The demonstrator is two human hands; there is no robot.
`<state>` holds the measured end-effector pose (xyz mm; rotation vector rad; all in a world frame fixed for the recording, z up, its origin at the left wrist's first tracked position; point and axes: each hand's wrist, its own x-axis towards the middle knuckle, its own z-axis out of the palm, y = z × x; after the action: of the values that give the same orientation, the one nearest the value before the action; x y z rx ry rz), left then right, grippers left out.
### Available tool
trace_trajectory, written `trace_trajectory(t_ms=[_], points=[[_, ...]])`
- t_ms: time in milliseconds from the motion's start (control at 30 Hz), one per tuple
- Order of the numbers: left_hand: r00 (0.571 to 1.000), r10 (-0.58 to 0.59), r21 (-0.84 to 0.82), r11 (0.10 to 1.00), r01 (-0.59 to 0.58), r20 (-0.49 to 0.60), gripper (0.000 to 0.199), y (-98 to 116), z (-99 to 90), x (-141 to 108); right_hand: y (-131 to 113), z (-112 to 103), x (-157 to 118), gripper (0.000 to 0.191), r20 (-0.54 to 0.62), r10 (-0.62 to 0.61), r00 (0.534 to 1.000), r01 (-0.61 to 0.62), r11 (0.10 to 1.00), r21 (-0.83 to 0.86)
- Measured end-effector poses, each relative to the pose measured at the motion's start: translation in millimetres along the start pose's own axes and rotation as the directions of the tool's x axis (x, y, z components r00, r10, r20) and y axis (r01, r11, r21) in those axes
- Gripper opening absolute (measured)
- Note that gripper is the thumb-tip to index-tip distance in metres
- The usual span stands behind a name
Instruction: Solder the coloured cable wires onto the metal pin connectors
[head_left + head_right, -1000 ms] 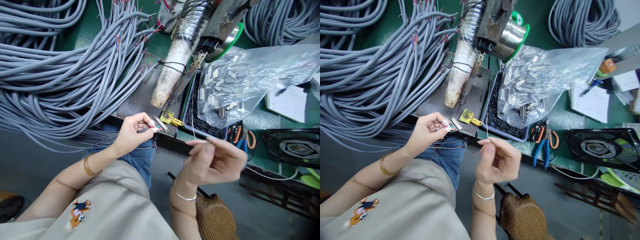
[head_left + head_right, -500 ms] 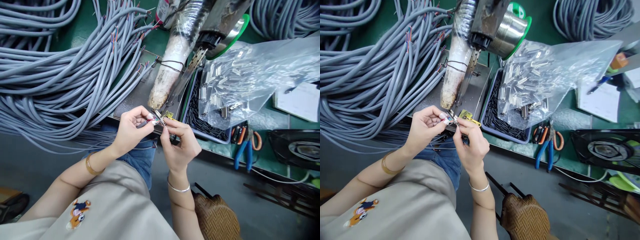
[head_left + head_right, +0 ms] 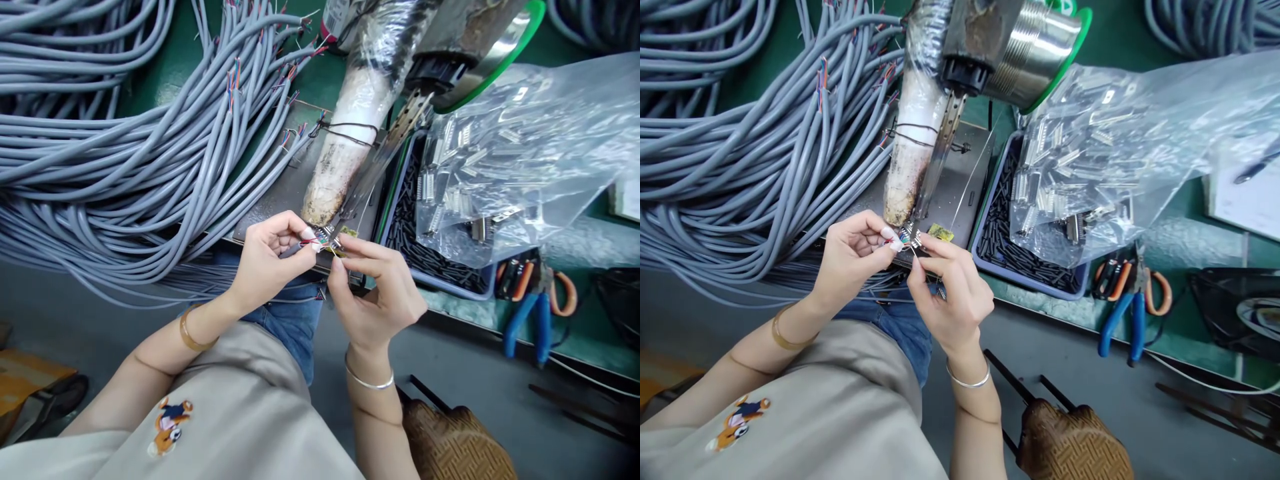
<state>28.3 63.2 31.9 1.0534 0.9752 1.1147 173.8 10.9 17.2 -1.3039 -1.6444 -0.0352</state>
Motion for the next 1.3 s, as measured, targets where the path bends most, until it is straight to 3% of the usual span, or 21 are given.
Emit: trace_trajectory(t_ms=[167,333,600,800,933,1300], points=[[0.997,-0.068,-0.004,0.998,0.069,0.018,0.013,-2,-1.3,0,5,0,-8,0.022,0.001,-0.053,0.999,0.053,0.998,-0.032],[0.998,-0.055,-0.003,0.998,0.055,0.024,0.012,-5,-1.2,-4,3,2,-8,0.020,-0.039,0.054,0.998,-0.054,0.999,0.000],[0.992,0.123,0.136,0.984,-0.119,-0.025,0.006,-11,0.8,-12,-2,5,-10,0.025,-0.030,-0.041,0.999,0.037,0.994,-0.098],[0.983,0.180,0.228,0.959,-0.171,-0.020,0.007,-14,-1.6,-13,-3,4,-9,0.017,-0.029,0.123,0.992,-0.120,0.990,0.073],[0.975,0.222,0.262,0.942,-0.210,-0.017,0.005,-16,-3.5,-13,-2,3,-9,0.016,0.001,0.146,0.989,-0.146,0.984,0.107],[0.986,0.168,0.290,0.945,-0.153,-0.026,0.006,-13,-1.3,-7,2,4,-3,0.015,0.003,0.120,0.993,-0.120,0.989,0.084]])
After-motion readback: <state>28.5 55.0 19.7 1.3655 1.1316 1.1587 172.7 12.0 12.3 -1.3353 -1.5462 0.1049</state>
